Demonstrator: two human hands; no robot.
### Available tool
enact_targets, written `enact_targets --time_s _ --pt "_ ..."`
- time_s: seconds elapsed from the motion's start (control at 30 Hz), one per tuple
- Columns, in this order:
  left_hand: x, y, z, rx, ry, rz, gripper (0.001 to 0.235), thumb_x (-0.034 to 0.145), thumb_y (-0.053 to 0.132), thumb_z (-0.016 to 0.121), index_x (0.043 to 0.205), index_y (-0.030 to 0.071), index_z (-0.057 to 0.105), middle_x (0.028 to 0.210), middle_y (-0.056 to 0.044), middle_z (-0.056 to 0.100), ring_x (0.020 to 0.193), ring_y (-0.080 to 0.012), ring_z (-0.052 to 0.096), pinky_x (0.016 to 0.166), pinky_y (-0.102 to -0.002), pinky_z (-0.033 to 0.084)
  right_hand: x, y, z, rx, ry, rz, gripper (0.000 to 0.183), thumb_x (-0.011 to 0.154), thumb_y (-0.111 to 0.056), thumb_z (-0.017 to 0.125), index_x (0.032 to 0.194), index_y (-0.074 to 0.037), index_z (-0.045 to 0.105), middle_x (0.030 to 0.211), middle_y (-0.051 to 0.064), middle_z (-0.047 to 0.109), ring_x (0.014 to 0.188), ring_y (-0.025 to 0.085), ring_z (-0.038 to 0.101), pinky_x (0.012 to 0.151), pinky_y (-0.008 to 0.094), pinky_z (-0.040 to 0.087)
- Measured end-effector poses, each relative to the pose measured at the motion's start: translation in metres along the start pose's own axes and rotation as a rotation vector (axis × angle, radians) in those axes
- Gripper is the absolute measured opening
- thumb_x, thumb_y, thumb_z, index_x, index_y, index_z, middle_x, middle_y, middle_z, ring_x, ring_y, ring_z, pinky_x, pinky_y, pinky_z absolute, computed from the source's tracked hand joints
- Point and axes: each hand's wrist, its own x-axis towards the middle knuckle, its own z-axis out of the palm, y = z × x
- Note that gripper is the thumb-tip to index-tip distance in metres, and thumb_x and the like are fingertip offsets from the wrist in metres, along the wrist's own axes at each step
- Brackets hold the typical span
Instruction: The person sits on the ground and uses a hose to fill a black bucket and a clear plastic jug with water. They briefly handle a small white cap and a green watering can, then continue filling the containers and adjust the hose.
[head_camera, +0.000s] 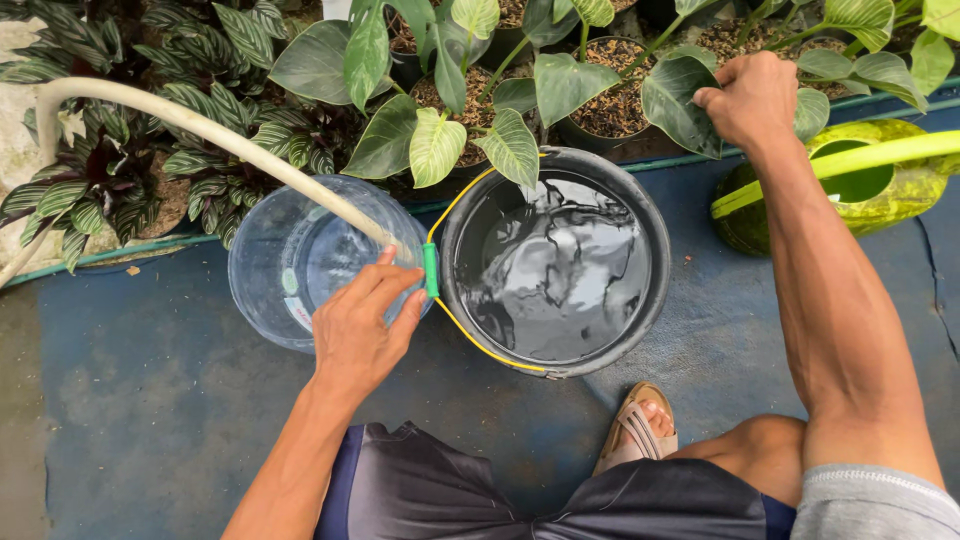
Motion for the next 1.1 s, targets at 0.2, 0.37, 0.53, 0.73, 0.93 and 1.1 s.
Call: enact_targets --time_s 0.2,0.37,0.53,0.73,0.93,1.1 --pt "0.001 0.0 0.0 0.01 0.101 0.005 0.014 0.09 0.011 0.076 0.104 0.011 0.076 0.107 -0.003 0.073 0.126 -0.0256 0.068 0.089 -0.037 0.057 0.001 0.007 0.004 -0.02 -0.035 0.022 0.023 0.092 -0.019 0.079 0.107 -0.001 0.08 0.09 0.03 0.071 0.086 0.045 0.07 0.085 0.051 0.055" --pt "0.002 -0.004 -0.002 0.011 0.119 -0.092 0.019 0.09 0.012 0.076 0.109 0.011 0.076 0.11 -0.004 0.072 0.13 -0.0283 0.066 0.085 -0.038 0.058 0.002 0.012 0.0 -0.051 -0.087 0.047 0.027 0.088 -0.006 0.064 0.11 0.0 0.08 0.097 0.036 0.069 0.094 0.052 0.068 0.09 0.053 0.054" --pt "0.001 -0.01 0.003 0.023 0.07 -0.136 0.018 0.091 0.016 0.076 0.108 0.012 0.077 0.11 -0.003 0.072 0.131 -0.0274 0.065 0.083 -0.038 0.058 -0.002 0.016 0.0 -0.046 -0.131 0.06 0.039 0.082 -0.004 0.061 0.117 0.0 0.078 0.104 0.036 0.069 0.1 0.051 0.068 0.095 0.05 0.053" --pt "0.001 -0.015 0.006 0.033 0.048 -0.138 0.016 0.091 0.017 0.076 0.107 0.012 0.077 0.11 -0.003 0.072 0.131 -0.0265 0.064 0.083 -0.039 0.057 -0.004 0.011 -0.006 -0.021 -0.116 0.068 0.037 0.083 -0.008 0.064 0.116 0.0 0.078 0.104 0.035 0.07 0.101 0.05 0.068 0.096 0.05 0.053" --pt "0.0 -0.013 0.006 0.035 0.042 -0.147 0.015 0.091 0.016 0.076 0.106 0.013 0.078 0.111 -0.002 0.072 0.13 -0.0261 0.065 0.082 -0.038 0.058 -0.011 -0.001 -0.016 -0.031 -0.078 0.101 0.036 0.085 -0.013 0.066 0.118 -0.008 0.079 0.099 0.029 0.072 0.096 0.047 0.068 0.089 0.052 0.053" --pt "0.0 -0.009 0.006 0.033 0.059 -0.145 0.015 0.091 0.015 0.077 0.106 0.013 0.078 0.111 -0.002 0.072 0.128 -0.0255 0.067 0.082 -0.036 0.058 -0.015 -0.008 -0.02 -0.009 -0.089 0.089 0.039 0.084 -0.012 0.067 0.122 -0.012 0.078 0.098 0.018 0.076 0.095 0.041 0.071 0.087 0.05 0.054"
